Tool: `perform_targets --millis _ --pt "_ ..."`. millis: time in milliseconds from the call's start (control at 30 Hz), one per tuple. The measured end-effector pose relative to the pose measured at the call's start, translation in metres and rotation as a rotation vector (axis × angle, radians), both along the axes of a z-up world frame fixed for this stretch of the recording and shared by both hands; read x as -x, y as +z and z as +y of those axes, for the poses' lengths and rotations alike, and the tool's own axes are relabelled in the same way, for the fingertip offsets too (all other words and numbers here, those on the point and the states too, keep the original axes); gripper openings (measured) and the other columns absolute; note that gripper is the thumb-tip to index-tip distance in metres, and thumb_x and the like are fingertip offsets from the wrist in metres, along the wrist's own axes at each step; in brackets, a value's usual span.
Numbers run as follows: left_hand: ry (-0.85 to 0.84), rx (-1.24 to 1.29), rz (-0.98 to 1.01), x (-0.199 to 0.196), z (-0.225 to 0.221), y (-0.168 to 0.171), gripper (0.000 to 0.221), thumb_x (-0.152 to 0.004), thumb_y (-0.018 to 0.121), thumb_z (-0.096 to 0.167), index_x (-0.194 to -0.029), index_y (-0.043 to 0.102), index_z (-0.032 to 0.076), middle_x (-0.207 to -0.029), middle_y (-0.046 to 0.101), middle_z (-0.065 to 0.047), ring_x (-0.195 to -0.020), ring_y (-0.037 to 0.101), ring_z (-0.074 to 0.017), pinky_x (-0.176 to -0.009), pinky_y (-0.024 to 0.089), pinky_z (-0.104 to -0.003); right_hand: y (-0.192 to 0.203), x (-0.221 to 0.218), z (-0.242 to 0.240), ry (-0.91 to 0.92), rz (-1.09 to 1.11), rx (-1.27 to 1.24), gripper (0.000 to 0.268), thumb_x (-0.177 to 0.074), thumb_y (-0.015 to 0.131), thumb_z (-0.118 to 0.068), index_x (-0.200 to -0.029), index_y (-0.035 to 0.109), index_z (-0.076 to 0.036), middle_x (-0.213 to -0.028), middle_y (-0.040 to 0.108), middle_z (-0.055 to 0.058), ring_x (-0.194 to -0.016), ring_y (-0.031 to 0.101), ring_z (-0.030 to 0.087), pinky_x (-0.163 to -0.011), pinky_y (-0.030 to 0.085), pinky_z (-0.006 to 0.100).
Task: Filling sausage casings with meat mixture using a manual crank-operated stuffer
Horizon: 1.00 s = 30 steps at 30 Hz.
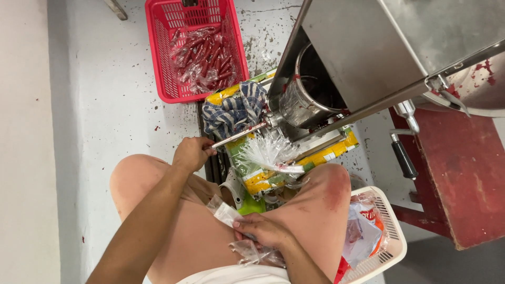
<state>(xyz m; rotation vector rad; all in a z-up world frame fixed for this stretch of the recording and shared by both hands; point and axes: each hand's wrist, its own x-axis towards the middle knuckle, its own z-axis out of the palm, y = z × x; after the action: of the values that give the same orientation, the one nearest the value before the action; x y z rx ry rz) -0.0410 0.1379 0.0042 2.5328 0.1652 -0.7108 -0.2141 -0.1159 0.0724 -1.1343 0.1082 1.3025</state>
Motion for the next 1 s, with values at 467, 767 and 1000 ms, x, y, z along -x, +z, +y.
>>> perform_targets --millis 467,767,1000 --pt "-0.013 0.343 -0.059 -0.042 -0.112 0.020 0.032 -0.096 0.071 0.018 -0.126 0.071 0.011 -0.124 0.074 -0.011 -0.097 0.077 -0.0208 -0.099 0.060 -0.038 0.011 0.000 0.002 0.031 -0.094 0.141 0.036 -0.109 0.054 -0.038 -0.087 0.065 -0.012 -0.061 0.054 -0.003 -0.043 0.041 0.006 -0.038 0.031 0.022" --pt "-0.420 -0.018 0.188 -0.057 -0.076 0.044 0.020 -0.102 0.060 0.024 -0.105 0.072 0.007 -0.088 0.070 -0.007 -0.073 0.067 -0.0189 -0.067 0.061 -0.028 0.082 -0.054 -0.229 -0.281 -1.361 1.876 0.051 -0.108 0.052 -0.024 -0.154 0.051 -0.002 -0.152 0.056 0.025 -0.127 0.061 0.044 -0.078 0.057 0.059" --pt "-0.535 0.121 -0.007 -0.095 -0.105 -0.010 0.029 -0.096 0.066 0.025 -0.115 0.079 0.007 -0.106 0.078 -0.012 -0.099 0.072 -0.0309 -0.093 0.056 -0.045 0.147 -0.036 -0.101 -0.277 -0.400 1.602 0.049 -0.101 0.040 -0.049 -0.109 0.060 -0.006 -0.107 0.072 0.029 -0.098 0.067 0.049 -0.083 0.050 0.058"
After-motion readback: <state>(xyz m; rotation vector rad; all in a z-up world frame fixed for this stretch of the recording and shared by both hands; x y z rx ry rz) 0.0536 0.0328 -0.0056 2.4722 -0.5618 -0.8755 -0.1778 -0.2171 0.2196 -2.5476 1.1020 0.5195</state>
